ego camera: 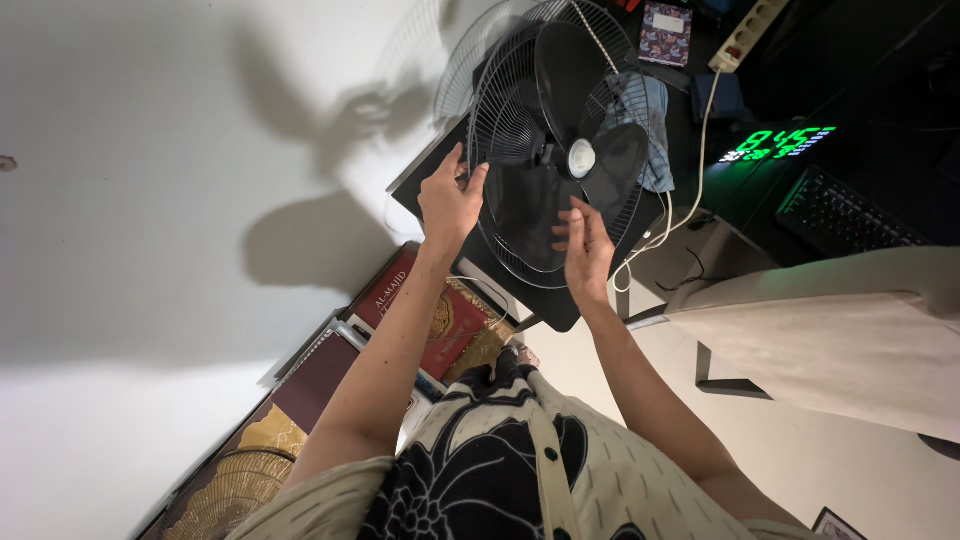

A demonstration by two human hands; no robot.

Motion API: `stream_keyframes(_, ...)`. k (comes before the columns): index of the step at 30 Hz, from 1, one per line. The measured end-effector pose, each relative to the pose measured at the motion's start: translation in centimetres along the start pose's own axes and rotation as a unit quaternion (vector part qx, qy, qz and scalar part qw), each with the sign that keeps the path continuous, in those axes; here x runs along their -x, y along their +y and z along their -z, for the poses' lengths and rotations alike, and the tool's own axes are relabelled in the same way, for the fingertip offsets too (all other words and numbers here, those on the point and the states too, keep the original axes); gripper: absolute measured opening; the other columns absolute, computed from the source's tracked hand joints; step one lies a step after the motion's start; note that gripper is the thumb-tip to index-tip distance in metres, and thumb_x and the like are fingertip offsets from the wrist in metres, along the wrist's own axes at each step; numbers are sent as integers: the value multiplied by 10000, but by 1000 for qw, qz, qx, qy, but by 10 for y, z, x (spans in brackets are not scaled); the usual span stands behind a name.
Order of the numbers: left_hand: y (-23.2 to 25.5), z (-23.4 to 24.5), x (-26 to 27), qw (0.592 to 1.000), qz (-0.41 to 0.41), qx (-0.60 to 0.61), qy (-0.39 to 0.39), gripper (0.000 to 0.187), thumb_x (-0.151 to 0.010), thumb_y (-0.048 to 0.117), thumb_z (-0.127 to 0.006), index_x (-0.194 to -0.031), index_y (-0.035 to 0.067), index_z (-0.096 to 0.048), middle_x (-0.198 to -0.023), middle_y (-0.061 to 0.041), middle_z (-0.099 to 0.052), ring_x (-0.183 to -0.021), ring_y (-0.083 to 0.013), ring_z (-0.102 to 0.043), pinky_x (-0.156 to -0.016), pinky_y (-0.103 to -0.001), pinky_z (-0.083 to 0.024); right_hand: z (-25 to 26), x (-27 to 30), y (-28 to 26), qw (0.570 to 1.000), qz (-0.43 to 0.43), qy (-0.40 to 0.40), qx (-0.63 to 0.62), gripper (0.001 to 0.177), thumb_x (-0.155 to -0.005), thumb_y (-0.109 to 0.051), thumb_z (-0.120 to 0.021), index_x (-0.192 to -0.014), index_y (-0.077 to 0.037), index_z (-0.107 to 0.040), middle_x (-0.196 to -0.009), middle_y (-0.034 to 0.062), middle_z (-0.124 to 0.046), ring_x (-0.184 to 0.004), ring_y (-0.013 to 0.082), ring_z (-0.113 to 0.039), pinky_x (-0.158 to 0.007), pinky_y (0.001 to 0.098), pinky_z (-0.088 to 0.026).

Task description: The person assembles a table fan by hand. They first secure the fan blades onto the motor hub, then attach the front wire cage to complete the assembly.

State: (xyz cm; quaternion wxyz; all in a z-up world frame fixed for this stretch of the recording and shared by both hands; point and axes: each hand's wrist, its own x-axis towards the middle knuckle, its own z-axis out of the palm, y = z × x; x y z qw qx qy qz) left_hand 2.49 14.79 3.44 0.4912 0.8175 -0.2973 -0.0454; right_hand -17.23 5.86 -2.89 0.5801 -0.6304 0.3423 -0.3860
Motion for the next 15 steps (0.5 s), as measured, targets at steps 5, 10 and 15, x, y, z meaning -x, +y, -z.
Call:
stream_keyframes(5, 3, -1, 2, 1000, 3, -28, -10, 535, -928, 271, -732, -1394, 43, -601, -1075, -103, -792, -736, -214, -778, -778, -339, -577, 2, 7, -1, 1000, 7, 0, 9, 411, -1097, -304, -482, -1375, -16, -572, -1139, 141, -699, -923, 172, -725, -696, 297, -634)
stream_keyframes(10, 18, 6, 10, 997, -53, -56, 20, 751, -871, 306, -784, -1486, 3, -475, -1287, -206, -654, -1073, -366, -675, -933, -405, -531, 5, 10, -3, 1000, 9, 6, 8, 434, -1097, -332, -490, -1371, -9, -580, -1129, 141, -708, -921, 174, -723, -698, 295, -627)
stream_keyframes(15, 36, 13, 24, 975, -136, -138, 104, 716, -873, 325, -842, -1466, 66, -536, -1476, -236, -513, -1360, -450, -435, -1008, -608, -367, 1, 7, -12, 999, 31, 11, 15, 453, -1095, -360, -498, -1357, -3, -593, -1122, 131, -712, -958, 182, -715, -736, 290, -613)
